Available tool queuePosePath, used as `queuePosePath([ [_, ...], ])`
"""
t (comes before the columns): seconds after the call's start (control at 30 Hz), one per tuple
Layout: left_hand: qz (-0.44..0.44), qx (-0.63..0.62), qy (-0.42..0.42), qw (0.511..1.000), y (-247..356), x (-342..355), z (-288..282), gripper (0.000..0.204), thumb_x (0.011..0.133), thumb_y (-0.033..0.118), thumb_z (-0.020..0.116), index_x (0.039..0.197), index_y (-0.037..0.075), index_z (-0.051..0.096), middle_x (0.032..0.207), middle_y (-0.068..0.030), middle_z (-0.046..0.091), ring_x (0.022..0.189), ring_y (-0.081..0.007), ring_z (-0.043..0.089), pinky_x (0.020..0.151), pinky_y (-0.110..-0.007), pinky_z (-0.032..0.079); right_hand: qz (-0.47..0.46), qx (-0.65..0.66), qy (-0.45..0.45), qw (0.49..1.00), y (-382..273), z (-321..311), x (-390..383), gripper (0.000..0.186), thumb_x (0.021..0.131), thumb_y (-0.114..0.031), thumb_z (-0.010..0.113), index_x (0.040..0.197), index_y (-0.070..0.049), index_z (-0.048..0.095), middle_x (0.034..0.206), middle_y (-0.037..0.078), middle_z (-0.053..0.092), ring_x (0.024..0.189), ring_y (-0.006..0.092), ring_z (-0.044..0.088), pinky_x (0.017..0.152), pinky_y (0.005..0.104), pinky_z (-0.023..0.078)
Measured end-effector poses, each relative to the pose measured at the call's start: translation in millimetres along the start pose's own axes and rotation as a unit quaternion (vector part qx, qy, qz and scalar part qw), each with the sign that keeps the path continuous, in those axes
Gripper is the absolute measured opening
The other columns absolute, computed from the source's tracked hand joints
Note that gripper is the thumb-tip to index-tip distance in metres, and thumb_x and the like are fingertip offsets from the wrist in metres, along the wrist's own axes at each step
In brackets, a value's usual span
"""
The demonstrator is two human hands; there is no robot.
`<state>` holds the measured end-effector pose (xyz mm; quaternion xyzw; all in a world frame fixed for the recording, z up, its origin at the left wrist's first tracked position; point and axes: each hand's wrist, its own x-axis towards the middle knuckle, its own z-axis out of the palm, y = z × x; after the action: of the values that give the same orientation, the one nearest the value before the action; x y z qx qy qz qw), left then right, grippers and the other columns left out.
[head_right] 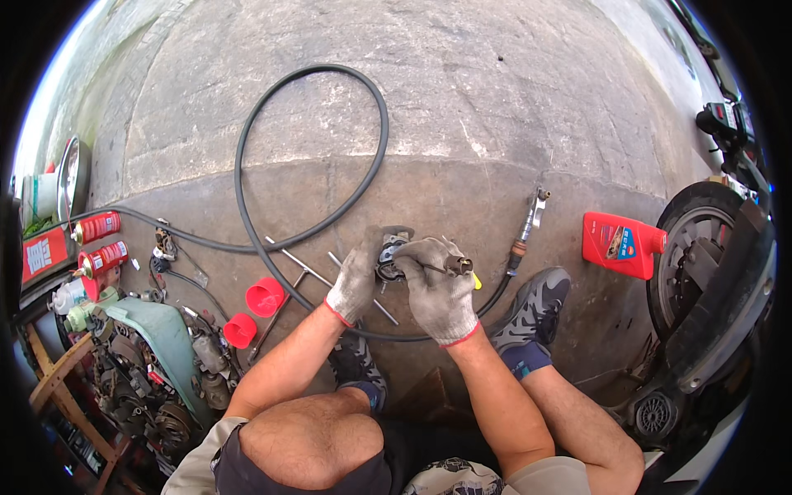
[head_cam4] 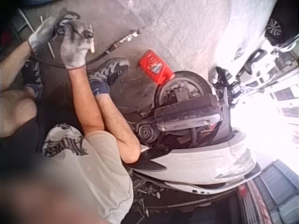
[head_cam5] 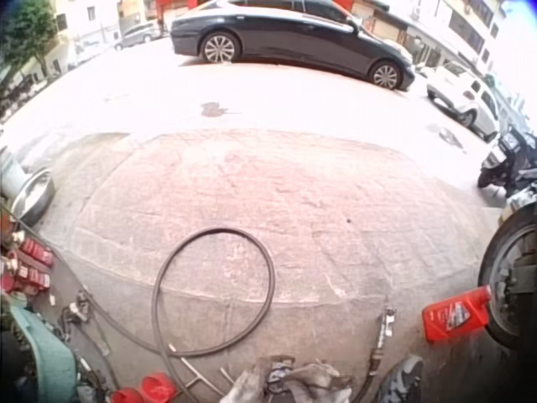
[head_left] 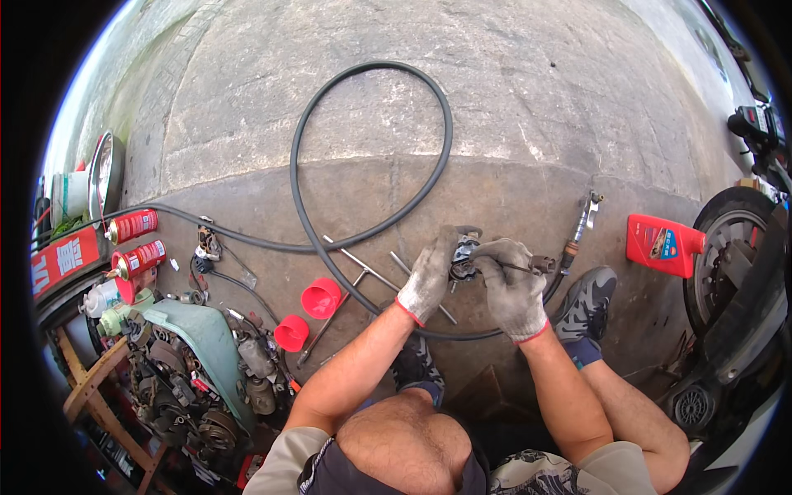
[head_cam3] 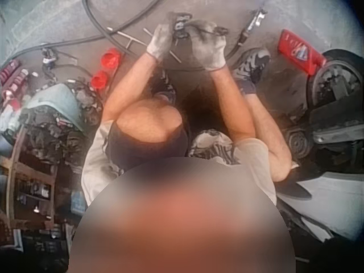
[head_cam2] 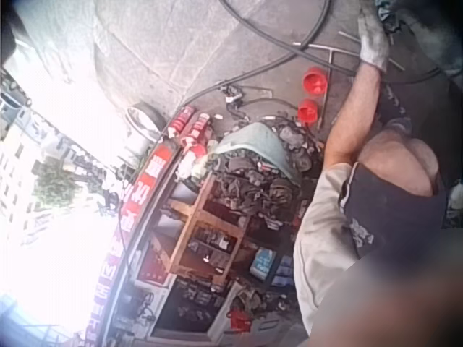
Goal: Cleaning and inspecting a small engine carburetor part using a thin wire tool.
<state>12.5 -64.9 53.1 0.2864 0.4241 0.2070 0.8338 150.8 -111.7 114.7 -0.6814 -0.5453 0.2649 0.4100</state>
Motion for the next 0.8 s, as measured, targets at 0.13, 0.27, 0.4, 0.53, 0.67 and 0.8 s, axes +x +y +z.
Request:
queuePosePath([
  [0.13,-0.002,0.020,0.000,1.000,-3,1,-2,0.070,0.105,0.059,0.033,0.130,0.000,0.060,0.113,-0.0073,0.068,0.101,-0.0127,0.063,0.090,-0.028,0.051,-0.058,-0.063,0.000,0.996,-5,-2,5,0.011,0.080,-0.001,0.072,0.087,-0.007,0.066,0.085,0.011,0.068,0.079,0.0334,0.065,0.074,0.0407,0.052],
  [0.27,0.015,0.051,-0.002,0.999,3,-1,3,0.070,0.104,0.060,0.034,0.129,0.000,0.061,0.113,-0.0068,0.068,0.101,-0.0121,0.063,0.088,-0.027,0.050,0.004,-0.084,-0.024,0.996,-11,-4,5,0.007,0.081,-0.005,0.072,0.086,-0.007,0.067,0.086,0.012,0.068,0.082,0.0349,0.065,0.074,0.0412,0.053],
  [0.4,0.019,0.053,-0.005,0.998,3,-1,2,0.069,0.104,0.060,0.034,0.129,0.002,0.061,0.114,-0.0063,0.068,0.100,-0.0113,0.063,0.086,-0.025,0.050,0.037,-0.046,-0.034,0.998,-11,-5,4,0.007,0.082,-0.006,0.071,0.088,-0.007,0.067,0.087,0.012,0.068,0.083,0.0342,0.066,0.073,0.0413,0.053],
  [0.53,0.008,0.012,-0.003,1.000,-3,0,3,0.070,0.103,0.062,0.035,0.129,0.002,0.061,0.114,-0.0063,0.068,0.101,-0.0113,0.063,0.087,-0.026,0.051,0.003,-0.014,0.008,1.000,-2,-3,1,0.009,0.082,-0.005,0.072,0.089,-0.007,0.068,0.085,0.011,0.067,0.082,0.0325,0.065,0.075,0.0409,0.052],
  [0.67,-0.005,-0.013,-0.006,1.000,-6,0,1,0.072,0.103,0.063,0.036,0.130,0.002,0.060,0.114,-0.0062,0.068,0.101,-0.0117,0.064,0.089,-0.027,0.051,0.000,-0.048,0.006,0.999,-3,-3,2,0.009,0.082,-0.005,0.073,0.088,-0.008,0.068,0.084,0.010,0.067,0.082,0.0320,0.064,0.077,0.0412,0.051],
  [0.8,-0.015,-0.012,0.009,1.000,-7,1,2,0.072,0.103,0.063,0.035,0.130,0.002,0.060,0.113,-0.0056,0.068,0.101,-0.0114,0.064,0.087,-0.026,0.051,-0.031,-0.079,0.004,0.996,-8,-4,3,0.008,0.082,-0.006,0.072,0.088,-0.008,0.068,0.085,0.010,0.067,0.082,0.0328,0.064,0.076,0.0421,0.051],
])
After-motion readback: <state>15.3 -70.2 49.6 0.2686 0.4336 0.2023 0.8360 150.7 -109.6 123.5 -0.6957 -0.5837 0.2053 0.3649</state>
